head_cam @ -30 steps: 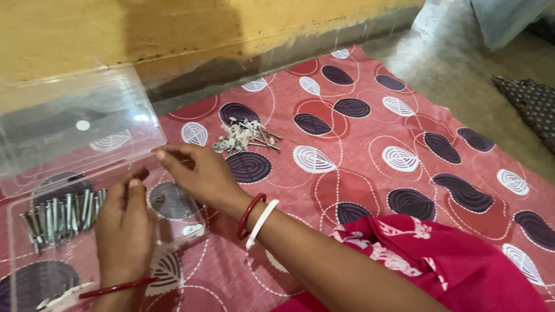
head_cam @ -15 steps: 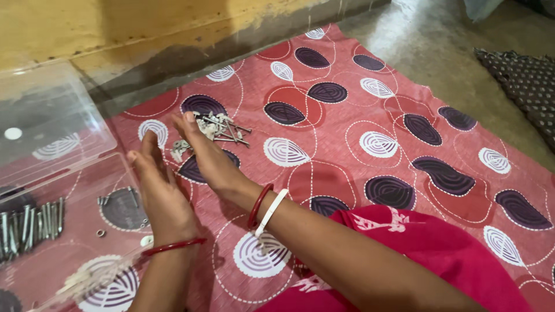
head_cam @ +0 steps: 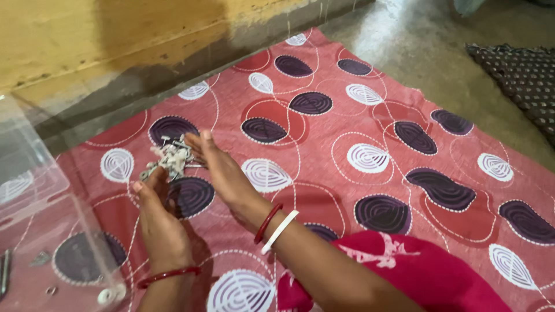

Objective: The person picks up small metal washers from a pile by hand, slides them onto long metal bolts, and places the finished assemblies into a transparent plastic storage case.

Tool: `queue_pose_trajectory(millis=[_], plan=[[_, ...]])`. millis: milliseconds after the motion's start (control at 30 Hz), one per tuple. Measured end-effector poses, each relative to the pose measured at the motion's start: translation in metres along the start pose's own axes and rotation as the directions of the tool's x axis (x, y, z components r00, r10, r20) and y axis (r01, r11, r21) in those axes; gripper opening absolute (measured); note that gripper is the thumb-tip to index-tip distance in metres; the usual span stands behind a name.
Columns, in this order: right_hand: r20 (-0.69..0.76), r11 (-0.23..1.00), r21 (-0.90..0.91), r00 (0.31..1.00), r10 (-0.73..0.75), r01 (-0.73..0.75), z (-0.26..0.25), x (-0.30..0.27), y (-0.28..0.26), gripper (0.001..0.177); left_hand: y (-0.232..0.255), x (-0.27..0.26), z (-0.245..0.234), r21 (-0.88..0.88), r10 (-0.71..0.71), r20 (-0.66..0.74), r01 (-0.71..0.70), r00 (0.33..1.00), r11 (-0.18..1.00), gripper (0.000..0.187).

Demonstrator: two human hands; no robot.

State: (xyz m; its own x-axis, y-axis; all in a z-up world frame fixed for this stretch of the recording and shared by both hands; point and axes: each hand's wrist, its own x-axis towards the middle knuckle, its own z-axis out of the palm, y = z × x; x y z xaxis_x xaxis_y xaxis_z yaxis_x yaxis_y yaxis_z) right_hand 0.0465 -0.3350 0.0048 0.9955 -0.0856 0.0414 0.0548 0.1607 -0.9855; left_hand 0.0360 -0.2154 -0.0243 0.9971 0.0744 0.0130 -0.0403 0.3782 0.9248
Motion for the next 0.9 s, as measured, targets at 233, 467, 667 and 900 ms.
queue_pose_trajectory(millis=[233, 467, 667, 900], plan=[[-0.136, 0.821, -0.568, 0.975, -0.174, 0.067, -0.012, 0.006, -0.009, 0.043, -0.022, 0.014, 0.001, 0.415, 0.097, 0.019, -0.097, 0.995, 0.904, 0.063], [0.008, 0.553, -0.800, 0.925, -0.379, 0.233, -0.014, 0.005, 0.008, 0.022, -0.027, -0.004, 0.001, 0.697, 0.342, 0.062, -0.286, 0.938, 0.658, 0.052], [0.078, 0.405, -0.883, 0.925, -0.373, 0.238, -0.014, 0.004, 0.015, 0.019, -0.028, -0.006, 0.008, 0.840, 0.360, 0.092, -0.266, 0.929, 0.473, 0.048], [0.021, 0.377, -0.908, 0.921, -0.389, 0.181, -0.009, -0.003, 0.009, 0.017, -0.027, -0.004, 0.007, 0.822, 0.390, 0.106, -0.301, 0.915, 0.483, 0.047]])
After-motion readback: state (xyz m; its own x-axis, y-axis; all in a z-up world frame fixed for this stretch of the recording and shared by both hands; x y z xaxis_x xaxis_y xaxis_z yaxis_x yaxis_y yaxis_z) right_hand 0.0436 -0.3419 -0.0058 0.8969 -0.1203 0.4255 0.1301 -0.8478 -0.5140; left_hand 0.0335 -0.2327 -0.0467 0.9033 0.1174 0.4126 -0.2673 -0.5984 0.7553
